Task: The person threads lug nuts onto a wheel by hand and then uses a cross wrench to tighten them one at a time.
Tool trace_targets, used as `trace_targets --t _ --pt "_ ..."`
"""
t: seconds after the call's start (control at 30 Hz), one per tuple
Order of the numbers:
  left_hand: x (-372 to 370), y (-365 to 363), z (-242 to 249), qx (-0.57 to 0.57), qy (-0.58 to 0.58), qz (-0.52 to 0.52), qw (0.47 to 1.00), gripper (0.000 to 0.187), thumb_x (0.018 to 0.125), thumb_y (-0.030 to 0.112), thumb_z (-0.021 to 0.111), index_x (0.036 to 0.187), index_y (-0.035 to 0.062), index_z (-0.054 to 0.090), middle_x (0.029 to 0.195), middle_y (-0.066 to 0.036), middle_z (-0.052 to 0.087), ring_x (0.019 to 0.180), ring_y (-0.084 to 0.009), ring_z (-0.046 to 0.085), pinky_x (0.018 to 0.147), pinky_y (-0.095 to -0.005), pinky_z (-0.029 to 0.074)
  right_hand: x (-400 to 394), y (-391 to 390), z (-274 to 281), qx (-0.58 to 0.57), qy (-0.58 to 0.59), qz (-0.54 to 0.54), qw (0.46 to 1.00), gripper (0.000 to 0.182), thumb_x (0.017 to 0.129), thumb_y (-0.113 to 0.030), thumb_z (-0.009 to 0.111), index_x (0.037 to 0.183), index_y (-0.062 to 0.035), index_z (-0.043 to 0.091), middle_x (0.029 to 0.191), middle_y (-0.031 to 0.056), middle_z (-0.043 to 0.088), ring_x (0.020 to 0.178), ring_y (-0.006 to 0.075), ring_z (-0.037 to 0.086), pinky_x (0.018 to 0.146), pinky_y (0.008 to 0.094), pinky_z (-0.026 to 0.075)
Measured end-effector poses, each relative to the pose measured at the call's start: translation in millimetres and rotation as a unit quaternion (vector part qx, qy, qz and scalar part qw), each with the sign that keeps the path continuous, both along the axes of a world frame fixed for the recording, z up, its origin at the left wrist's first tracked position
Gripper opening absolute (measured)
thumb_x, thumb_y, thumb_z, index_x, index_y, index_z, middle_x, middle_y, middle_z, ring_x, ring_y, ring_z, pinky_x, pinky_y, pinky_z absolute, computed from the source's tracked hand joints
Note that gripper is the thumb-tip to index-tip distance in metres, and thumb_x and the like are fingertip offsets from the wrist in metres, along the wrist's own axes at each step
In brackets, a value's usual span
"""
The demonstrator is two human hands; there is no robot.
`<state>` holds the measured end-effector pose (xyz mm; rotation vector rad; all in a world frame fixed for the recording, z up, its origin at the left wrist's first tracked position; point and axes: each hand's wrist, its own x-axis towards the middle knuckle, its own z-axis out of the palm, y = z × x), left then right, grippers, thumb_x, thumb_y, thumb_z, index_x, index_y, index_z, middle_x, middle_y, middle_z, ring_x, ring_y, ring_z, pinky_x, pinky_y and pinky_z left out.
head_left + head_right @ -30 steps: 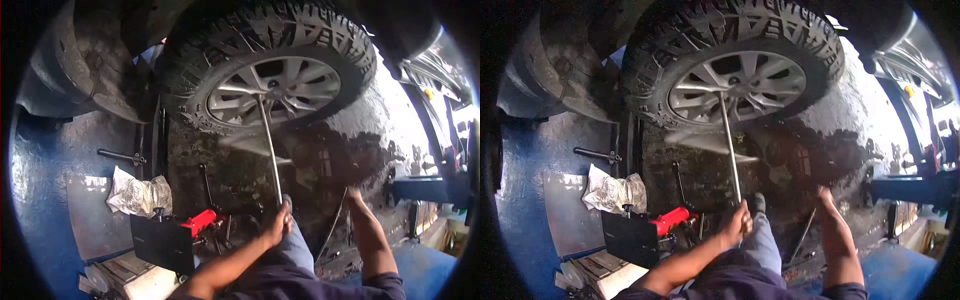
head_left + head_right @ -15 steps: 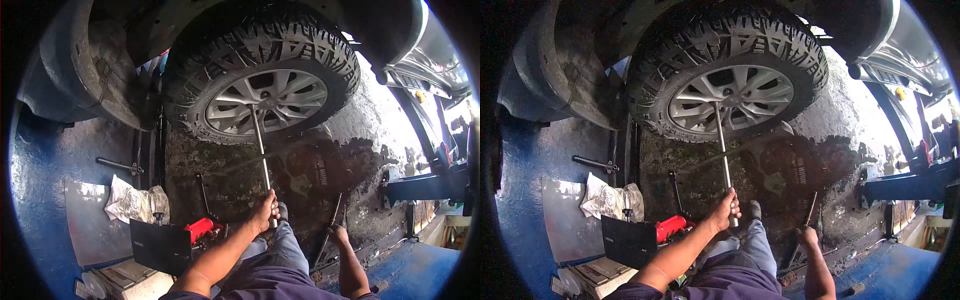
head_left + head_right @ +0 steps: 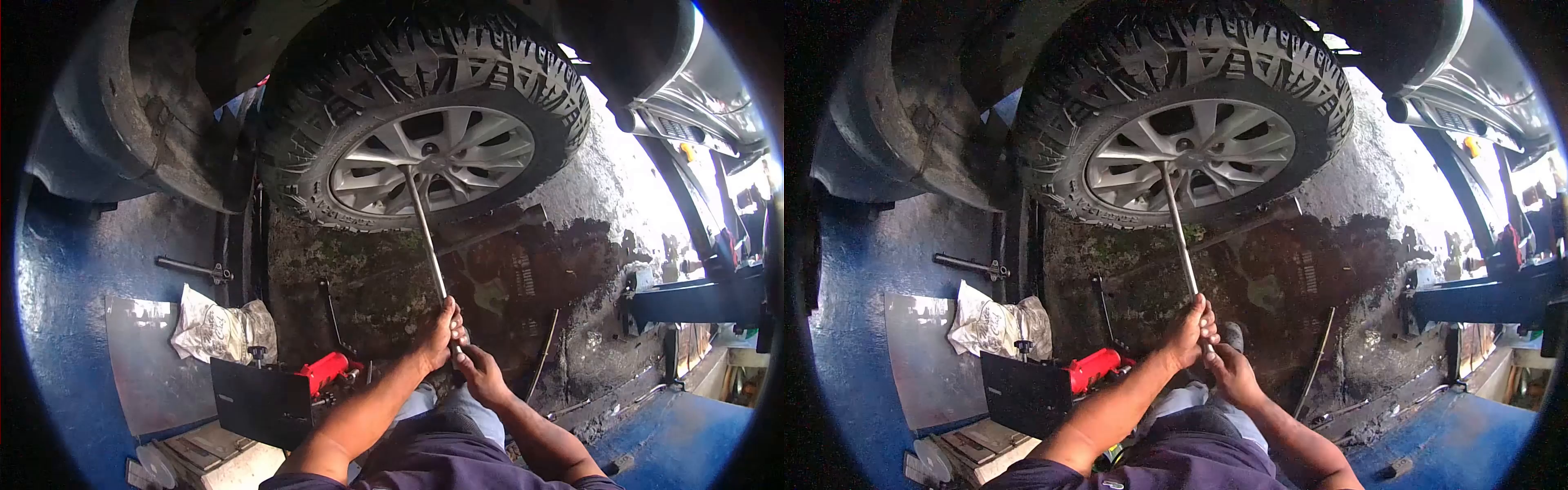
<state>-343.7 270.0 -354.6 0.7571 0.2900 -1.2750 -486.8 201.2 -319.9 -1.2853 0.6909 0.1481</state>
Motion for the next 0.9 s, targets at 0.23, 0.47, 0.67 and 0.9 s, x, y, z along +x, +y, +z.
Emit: trace_targets --t 0.23,0.47,0.67,0.9 --pt "-42 41 -19 0.02 -0.107 -0.058 0.992 0.051 0.098 0.055 0.044 0.104 0.0084 0.063 0.124 -0.008 0.062 0.115 -0.0176 0.056 0.096 -0.0338 0.044 15 -15 14 -0.328 0.023 0.216 0.92 0.022 0.089 -0.021 0.058 0.096 -0.001 0.064 0.088 0.016 0.068 0.083 0.03 0.066 0.073 0.0409 0.052" --pt "-49 31 -14 0.01 -0.021 0.02 1.0 0.044 0.094 0.056 0.051 0.082 0.0136 0.049 0.065 -0.001 0.047 0.048 -0.0118 0.044 0.046 -0.0276 0.037 117 -182 233 -0.828 -0.127 0.061 0.544 0.02 0.088 -0.025 0.067 0.087 -0.0049 0.067 0.083 0.0154 0.068 0.076 0.0283 0.068 0.067 0.0388 0.053" --pt "-55 11 7 0.06 -0.001 0.033 0.998 0.045 0.095 0.054 0.052 0.077 0.0145 0.042 0.058 0.002 0.035 0.045 -0.0091 0.035 0.042 -0.0252 0.031 160 -199 233 -0.875 -0.168 0.001 0.455 0.031 0.092 -0.028 0.057 0.114 -0.0074 0.062 0.113 0.0171 0.063 0.102 0.0348 0.059 0.081 0.041 0.05" --pt "-55 8 -8 0.138 -0.079 0.032 0.987 0.049 0.095 0.053 0.053 0.069 0.0133 0.041 0.057 0.002 0.037 0.044 -0.0096 0.039 0.04 -0.0265 0.031 175 -226 42 -0.593 0.182 0.147 0.77 0.063 0.095 -0.059 0.038 0.097 -0.0049 0.071 0.093 0.0239 0.068 0.094 0.0392 0.066 0.084 0.0473 0.052"
